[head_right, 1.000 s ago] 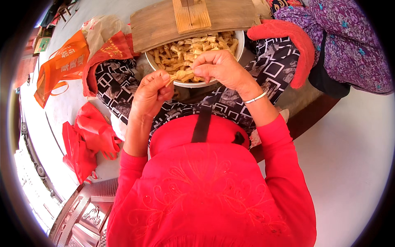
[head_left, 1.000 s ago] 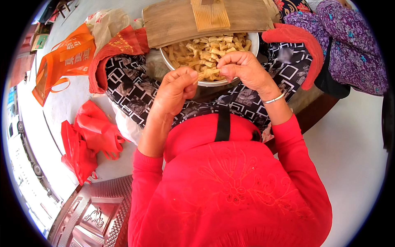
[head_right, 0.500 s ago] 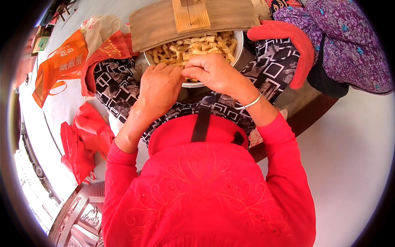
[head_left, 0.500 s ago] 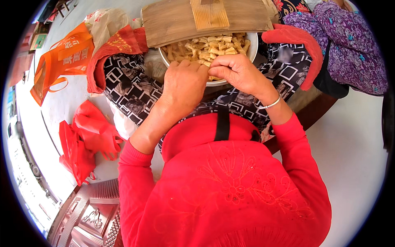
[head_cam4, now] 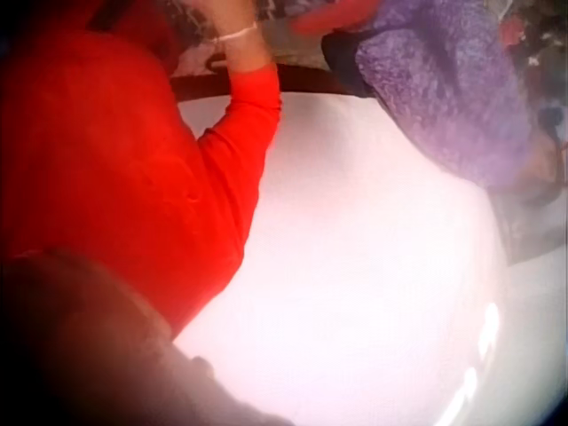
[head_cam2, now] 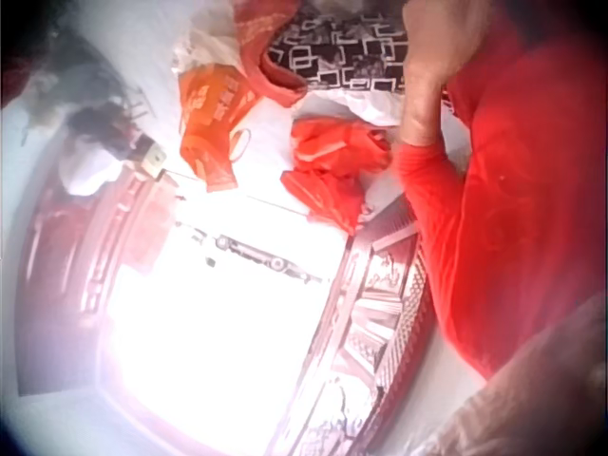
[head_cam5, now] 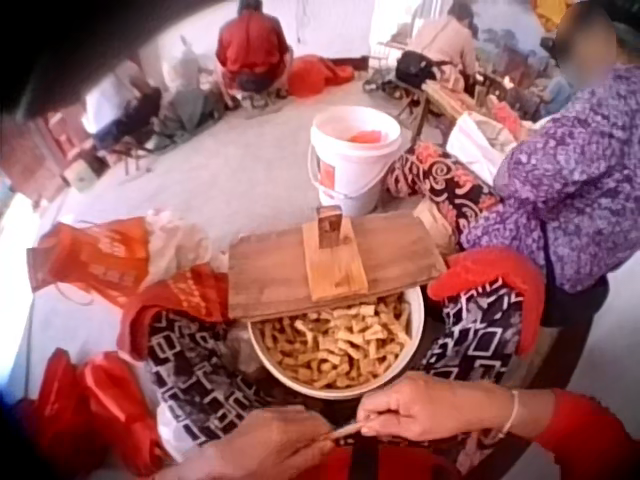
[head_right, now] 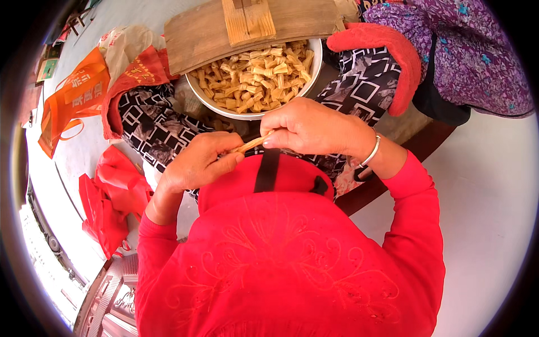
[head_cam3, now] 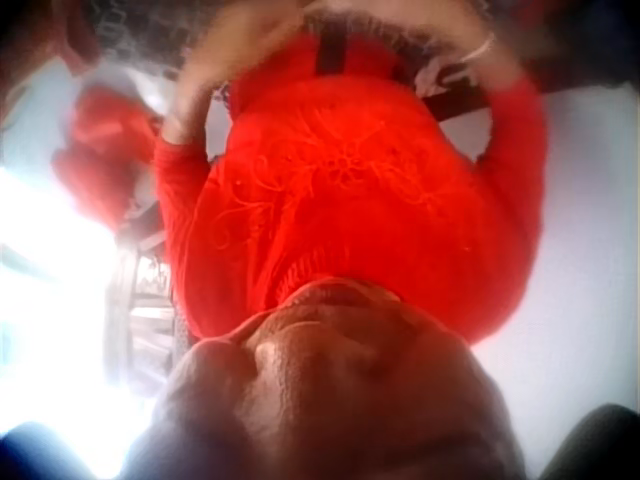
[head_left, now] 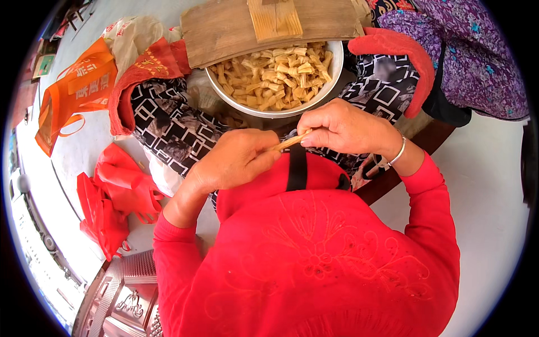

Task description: The person splits thin bamboo strips into smaller pieces by hand against a wooden block and collects the finished pieces in a bowl held in their lap.

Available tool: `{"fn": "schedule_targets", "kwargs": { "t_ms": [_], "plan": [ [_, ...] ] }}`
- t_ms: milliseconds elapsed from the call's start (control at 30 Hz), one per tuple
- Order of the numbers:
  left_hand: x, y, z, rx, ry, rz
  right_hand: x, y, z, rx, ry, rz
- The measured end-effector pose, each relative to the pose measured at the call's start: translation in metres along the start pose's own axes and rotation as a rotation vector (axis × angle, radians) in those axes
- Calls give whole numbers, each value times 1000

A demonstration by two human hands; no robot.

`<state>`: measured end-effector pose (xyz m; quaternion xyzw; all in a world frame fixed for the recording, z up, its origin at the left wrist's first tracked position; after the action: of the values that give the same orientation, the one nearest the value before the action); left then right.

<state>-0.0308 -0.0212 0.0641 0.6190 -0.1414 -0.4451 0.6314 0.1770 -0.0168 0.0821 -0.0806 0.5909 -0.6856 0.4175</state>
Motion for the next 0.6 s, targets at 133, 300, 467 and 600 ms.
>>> {"fn": "schedule_targets", "kwargs": {
  "t_ms": [133, 300, 467, 600],
  "plan": [
    [1, 14, -14, 336, 442, -392, 6, 23, -6, 163, 167, -232],
    [4, -5, -19, 230, 568, -160, 2, 31, -18, 126, 271, -592],
    [0, -24, -35, -76, 546, 399, -8, 38, -21, 71, 375, -531],
    [7, -39, -34, -138, 433, 578, -8, 38, -9, 168, 342, -513]
  ]
}}
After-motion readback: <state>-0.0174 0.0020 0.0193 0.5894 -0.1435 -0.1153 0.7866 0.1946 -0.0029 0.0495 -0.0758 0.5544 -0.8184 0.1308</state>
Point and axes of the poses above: each hand's wrist, its own z-axis away from the middle knuckle, its own x-axis out of the palm, y = z × x, the point moved 3 cm from there along -z, towards the middle knuckle, and after that the axes turned 8 degrees about y, right-handed, at the moved point
